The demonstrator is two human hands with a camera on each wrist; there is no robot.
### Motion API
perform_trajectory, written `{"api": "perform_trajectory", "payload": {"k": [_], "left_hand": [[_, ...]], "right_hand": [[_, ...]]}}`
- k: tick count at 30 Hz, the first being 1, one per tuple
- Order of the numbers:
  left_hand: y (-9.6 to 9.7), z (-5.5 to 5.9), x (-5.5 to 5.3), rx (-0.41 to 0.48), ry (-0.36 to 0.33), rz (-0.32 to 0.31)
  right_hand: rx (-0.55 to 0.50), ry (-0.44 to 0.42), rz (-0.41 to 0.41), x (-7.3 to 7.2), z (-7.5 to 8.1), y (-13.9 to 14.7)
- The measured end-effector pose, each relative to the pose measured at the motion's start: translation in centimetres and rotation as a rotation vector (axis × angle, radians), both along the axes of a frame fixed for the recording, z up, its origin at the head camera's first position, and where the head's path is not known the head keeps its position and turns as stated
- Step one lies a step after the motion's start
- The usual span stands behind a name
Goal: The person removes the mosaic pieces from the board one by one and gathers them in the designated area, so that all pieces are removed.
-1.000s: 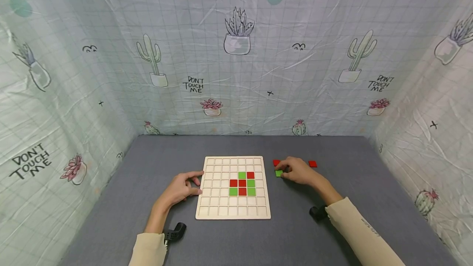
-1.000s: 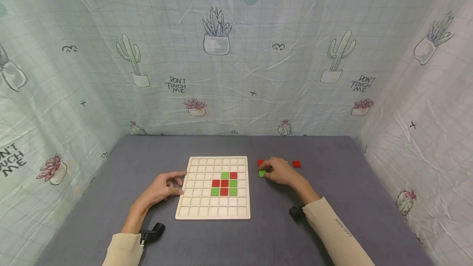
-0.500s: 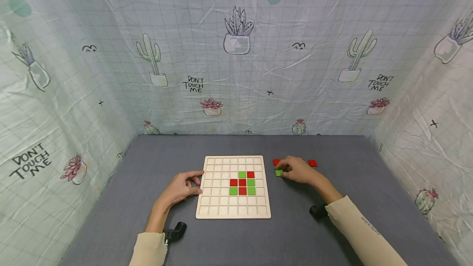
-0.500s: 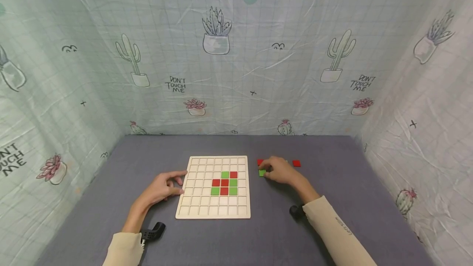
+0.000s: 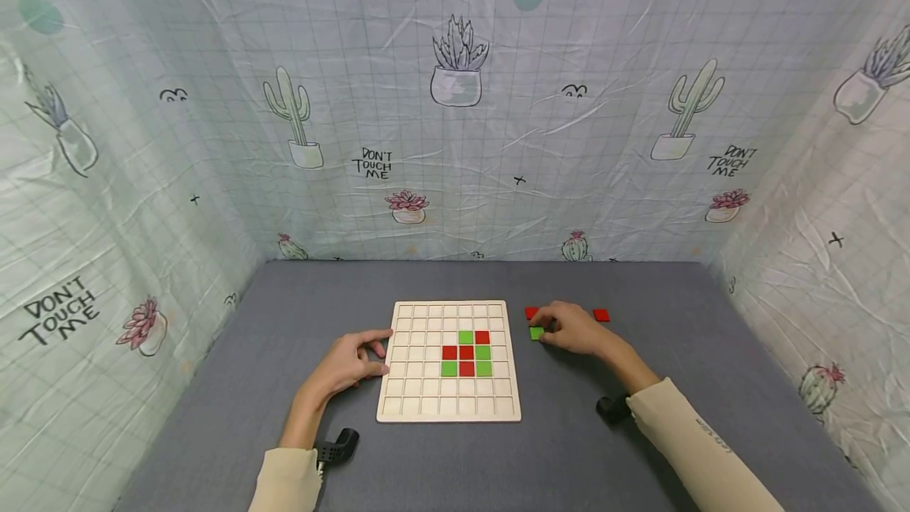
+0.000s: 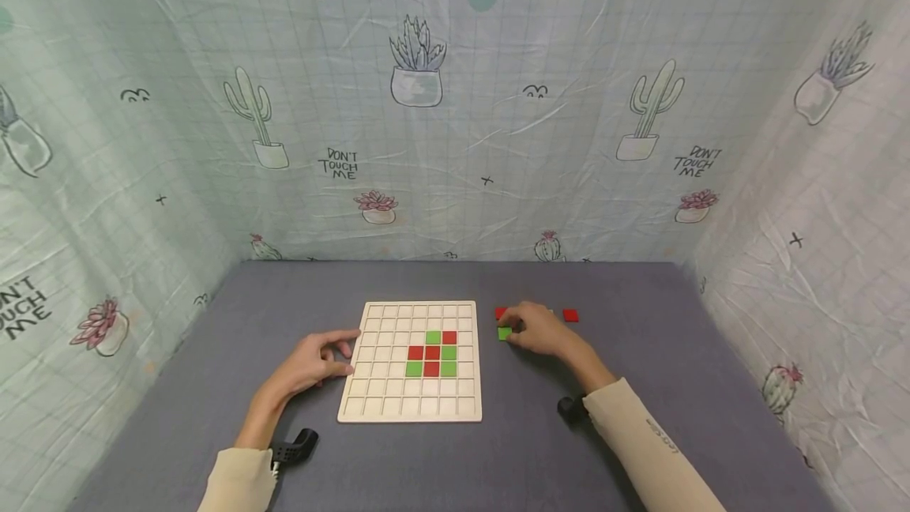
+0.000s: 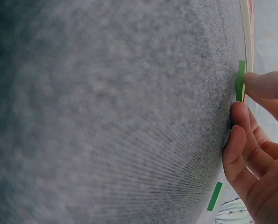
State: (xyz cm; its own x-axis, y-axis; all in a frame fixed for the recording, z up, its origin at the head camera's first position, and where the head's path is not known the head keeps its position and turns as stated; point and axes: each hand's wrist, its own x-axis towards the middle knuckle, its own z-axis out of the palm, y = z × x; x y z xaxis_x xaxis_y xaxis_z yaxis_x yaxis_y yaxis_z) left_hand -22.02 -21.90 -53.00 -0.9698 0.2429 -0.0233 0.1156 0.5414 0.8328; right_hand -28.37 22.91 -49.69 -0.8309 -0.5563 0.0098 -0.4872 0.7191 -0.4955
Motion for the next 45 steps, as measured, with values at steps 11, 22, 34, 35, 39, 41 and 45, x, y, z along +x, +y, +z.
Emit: {"api": "perform_trajectory", "payload": {"k": [11, 22, 34, 35, 39, 41, 45], "left_hand": [[-0.1, -0.1, 0.0, -0.007, 0.021, -0.021], [-0.2, -0.1, 0.0, -0.005, 0.015, -0.030], [-0.2, -0.2, -0.1, 0.002, 0.008, -0.032], [-0.2, -0.2, -0.1, 0.004, 0.008, -0.034], [-0.2, -0.1, -0.1, 0.005, 0.012, -0.043], [-0.2, -0.1, -0.1, 0.007, 0.013, -0.048], [-0.2, -0.2, -0.1, 0.011, 0.013, -0.049]], "right_hand": [[-0.010, 0.062, -0.015, 0.0, 0.6, -0.7], [-0.011, 0.088, 0.062, 0.0, 1.1, -4.3], [-0.004, 0.067, 0.139, 0.1, 1.7, -9.2], [-0.002, 0.066, 0.145, 0.1, 1.7, -9.6], [-0.014, 0.053, 0.173, 0.0, 1.6, -10.8], [-0.017, 0.044, 0.191, 0.0, 1.6, -11.4], [-0.022, 0.033, 0.228, 0.0, 1.5, -12.5]]}}
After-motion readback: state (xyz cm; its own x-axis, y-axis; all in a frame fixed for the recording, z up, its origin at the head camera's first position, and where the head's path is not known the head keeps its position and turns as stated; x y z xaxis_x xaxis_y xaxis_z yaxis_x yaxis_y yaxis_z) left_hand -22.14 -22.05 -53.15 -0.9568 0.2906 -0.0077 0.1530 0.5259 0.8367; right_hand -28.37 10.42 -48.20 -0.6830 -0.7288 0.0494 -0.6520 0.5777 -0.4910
